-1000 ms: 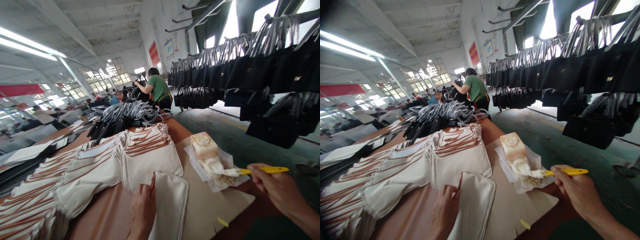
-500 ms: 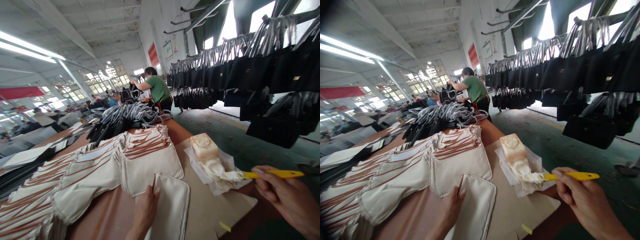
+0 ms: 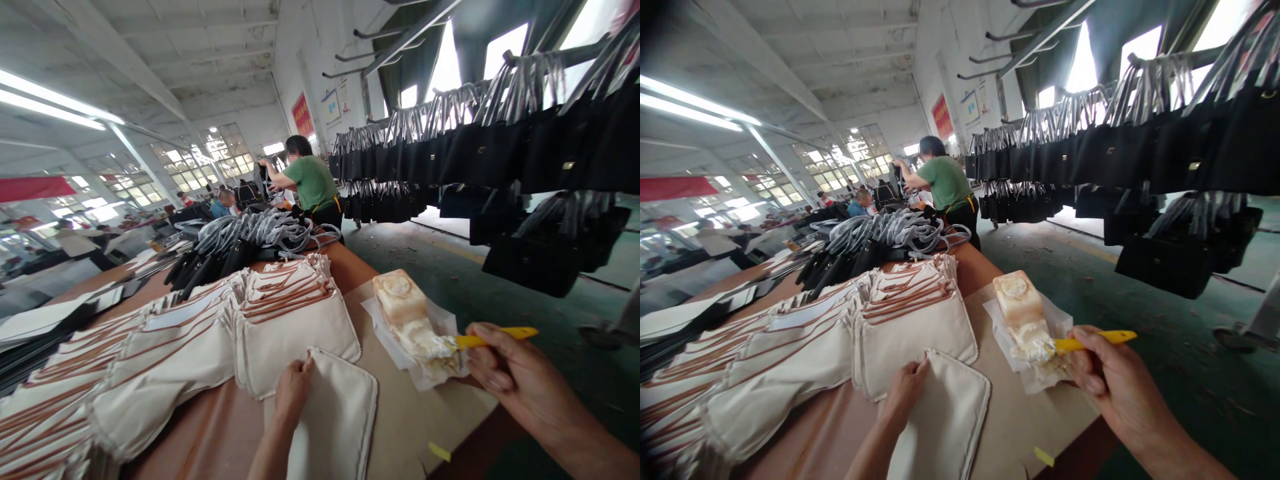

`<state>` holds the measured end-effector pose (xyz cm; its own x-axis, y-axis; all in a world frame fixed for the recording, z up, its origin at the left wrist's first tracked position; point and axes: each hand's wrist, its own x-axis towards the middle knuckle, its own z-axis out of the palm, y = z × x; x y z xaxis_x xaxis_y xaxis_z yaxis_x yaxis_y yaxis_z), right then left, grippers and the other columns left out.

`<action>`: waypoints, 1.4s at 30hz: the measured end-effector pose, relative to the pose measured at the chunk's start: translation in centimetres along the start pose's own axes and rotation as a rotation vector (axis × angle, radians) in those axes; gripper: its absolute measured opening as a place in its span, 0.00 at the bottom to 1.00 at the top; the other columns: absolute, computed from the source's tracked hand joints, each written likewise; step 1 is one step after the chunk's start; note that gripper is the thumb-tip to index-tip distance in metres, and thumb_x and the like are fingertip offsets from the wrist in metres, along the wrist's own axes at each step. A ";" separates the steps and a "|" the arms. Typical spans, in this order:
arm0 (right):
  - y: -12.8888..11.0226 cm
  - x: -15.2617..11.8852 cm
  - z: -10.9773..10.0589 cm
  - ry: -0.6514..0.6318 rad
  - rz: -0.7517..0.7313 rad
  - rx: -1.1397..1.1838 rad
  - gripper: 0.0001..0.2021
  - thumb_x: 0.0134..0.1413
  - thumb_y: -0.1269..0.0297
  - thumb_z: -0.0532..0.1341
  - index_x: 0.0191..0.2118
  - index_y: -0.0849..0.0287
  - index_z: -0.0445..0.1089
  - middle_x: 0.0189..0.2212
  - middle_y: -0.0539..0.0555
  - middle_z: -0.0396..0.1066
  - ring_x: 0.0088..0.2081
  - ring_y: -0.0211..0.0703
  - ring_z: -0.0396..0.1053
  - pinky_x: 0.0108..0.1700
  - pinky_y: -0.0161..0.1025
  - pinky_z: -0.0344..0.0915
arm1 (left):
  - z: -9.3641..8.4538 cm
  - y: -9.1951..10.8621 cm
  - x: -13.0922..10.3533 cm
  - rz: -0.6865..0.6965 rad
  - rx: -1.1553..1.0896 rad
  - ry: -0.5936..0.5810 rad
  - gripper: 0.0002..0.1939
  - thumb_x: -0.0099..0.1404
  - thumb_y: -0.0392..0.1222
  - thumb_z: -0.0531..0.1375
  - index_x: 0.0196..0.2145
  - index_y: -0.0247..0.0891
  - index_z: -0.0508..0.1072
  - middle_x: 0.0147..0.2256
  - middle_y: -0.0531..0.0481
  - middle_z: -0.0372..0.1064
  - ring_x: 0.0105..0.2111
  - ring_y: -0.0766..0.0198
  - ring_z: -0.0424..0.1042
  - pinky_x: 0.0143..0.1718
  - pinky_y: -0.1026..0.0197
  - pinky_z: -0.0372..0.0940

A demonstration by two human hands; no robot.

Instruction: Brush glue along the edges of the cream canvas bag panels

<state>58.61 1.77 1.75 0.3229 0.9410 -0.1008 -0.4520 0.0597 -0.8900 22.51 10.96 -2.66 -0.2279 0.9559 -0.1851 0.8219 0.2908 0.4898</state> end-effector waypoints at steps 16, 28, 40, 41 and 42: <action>0.0 -0.7 8.6 -0.416 -0.272 -0.328 0.09 0.63 0.58 0.59 0.35 0.58 0.68 0.18 0.44 0.56 0.21 0.36 0.54 0.23 0.34 0.51 | -3.3 5.5 -9.0 0.449 -0.377 -0.253 0.20 0.66 0.57 0.55 0.40 0.42 0.80 0.31 0.51 0.64 0.35 0.60 0.68 0.36 0.64 0.62; -1.7 -1.5 8.5 -0.537 -0.449 -0.493 0.08 0.64 0.63 0.56 0.34 0.58 0.67 0.22 0.46 0.59 0.24 0.38 0.57 0.27 0.36 0.55 | -3.6 6.8 -10.1 0.487 -0.362 -0.392 0.21 0.67 0.58 0.55 0.42 0.43 0.80 0.33 0.51 0.66 0.37 0.60 0.68 0.39 0.63 0.61; -2.2 -0.5 7.1 -0.421 -0.317 -0.343 0.07 0.63 0.62 0.58 0.34 0.59 0.68 0.17 0.43 0.55 0.20 0.35 0.52 0.22 0.34 0.49 | -3.5 6.6 -12.6 0.871 -0.167 -0.062 0.12 0.70 0.46 0.55 0.38 0.42 0.77 0.29 0.51 0.66 0.28 0.68 0.70 0.29 0.70 0.63; -2.5 -0.5 6.9 -0.415 -0.290 -0.319 0.07 0.62 0.63 0.59 0.34 0.59 0.68 0.17 0.42 0.56 0.19 0.34 0.52 0.21 0.34 0.48 | -3.5 6.4 -12.8 0.957 -0.098 0.005 0.10 0.70 0.44 0.55 0.39 0.42 0.76 0.29 0.52 0.67 0.28 0.69 0.71 0.29 0.70 0.63; -2.8 -0.4 6.8 -0.411 -0.271 -0.292 0.07 0.62 0.63 0.59 0.33 0.60 0.68 0.16 0.42 0.56 0.19 0.34 0.51 0.21 0.33 0.48 | -3.5 6.3 -13.1 1.041 -0.017 0.074 0.09 0.70 0.42 0.55 0.40 0.42 0.76 0.29 0.52 0.68 0.27 0.70 0.71 0.28 0.71 0.63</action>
<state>54.05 3.49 7.31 0.0193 0.9607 0.2771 -0.1303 0.2772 -0.9519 28.81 0.41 5.79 0.5574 0.7342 0.3877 0.6228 -0.6785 0.3895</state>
